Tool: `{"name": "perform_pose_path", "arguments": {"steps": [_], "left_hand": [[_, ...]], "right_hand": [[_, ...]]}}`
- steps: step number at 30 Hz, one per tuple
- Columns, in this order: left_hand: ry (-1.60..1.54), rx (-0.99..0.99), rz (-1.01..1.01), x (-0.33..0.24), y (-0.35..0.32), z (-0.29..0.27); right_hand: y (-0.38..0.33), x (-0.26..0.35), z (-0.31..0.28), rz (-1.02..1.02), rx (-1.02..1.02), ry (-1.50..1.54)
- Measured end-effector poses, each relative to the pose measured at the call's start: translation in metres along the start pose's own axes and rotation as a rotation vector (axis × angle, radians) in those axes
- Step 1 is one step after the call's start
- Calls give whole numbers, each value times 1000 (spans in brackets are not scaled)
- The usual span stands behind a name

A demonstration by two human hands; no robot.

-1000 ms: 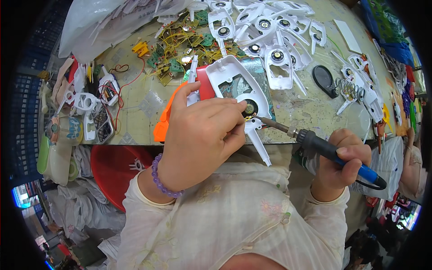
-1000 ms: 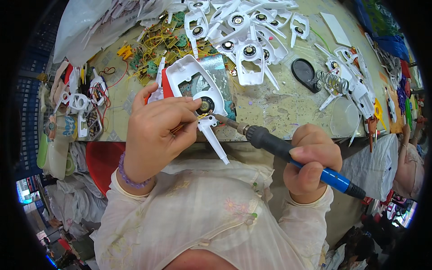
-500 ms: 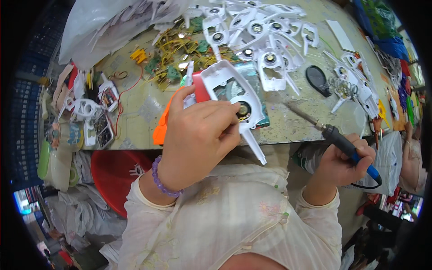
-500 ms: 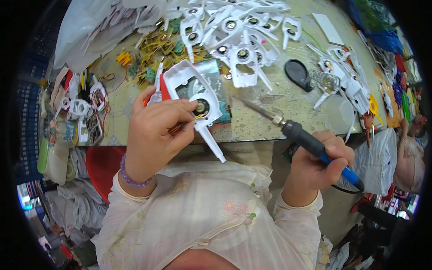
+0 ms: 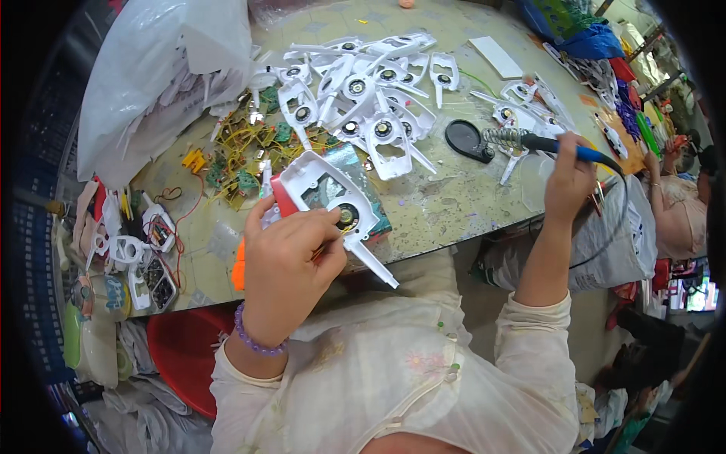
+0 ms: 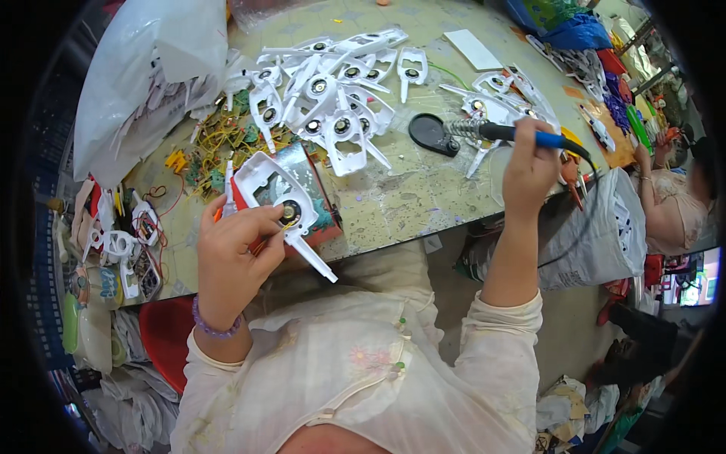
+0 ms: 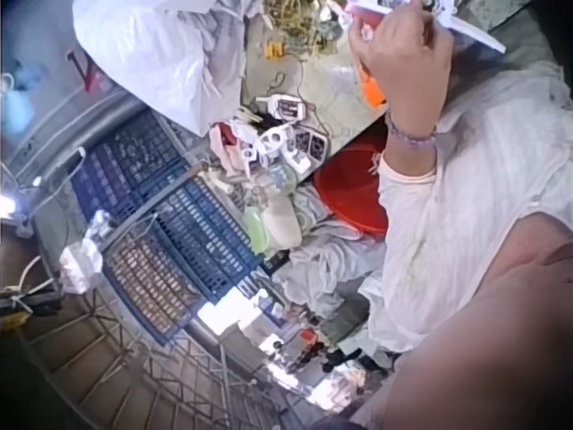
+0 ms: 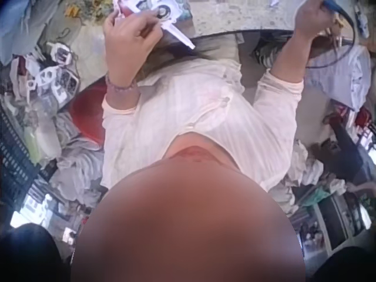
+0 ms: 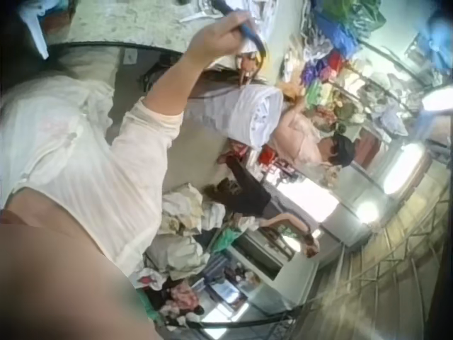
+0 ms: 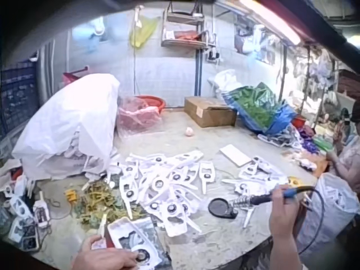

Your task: Soldering wires and components onto green circuit boards for small electronic devices.

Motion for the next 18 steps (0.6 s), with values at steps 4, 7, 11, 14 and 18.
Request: {"name": "perform_pose_path", "arguments": {"steps": [4, 7, 11, 14, 18], "left_hand": [[-8, -3, 11, -1, 0, 0], [-15, -17, 40, 2, -3, -2], [-4, 39, 11, 4, 0, -2], [-20, 6, 61, 11, -4, -6], [-72, -81, 215, 6, -16, -38]], "right_hand": [[-12, -23, 29, 93, 34, 54], [-60, -10, 12, 293, -84, -62], [-157, 57, 50, -133, 558, 165], [-169, 142, 68, -722, 632, 333], [-164, 166, 70, -971, 601, 277]]}}
Point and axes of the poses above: each hand's wrist, its own y-axis towards the middle knuckle, its own z-axis out of the palm, x = y × z, the point moved 7 cm from there along y, towards the middle knuckle, and after that the axes turned 11 degrees about -y, right-handed, at the moved point
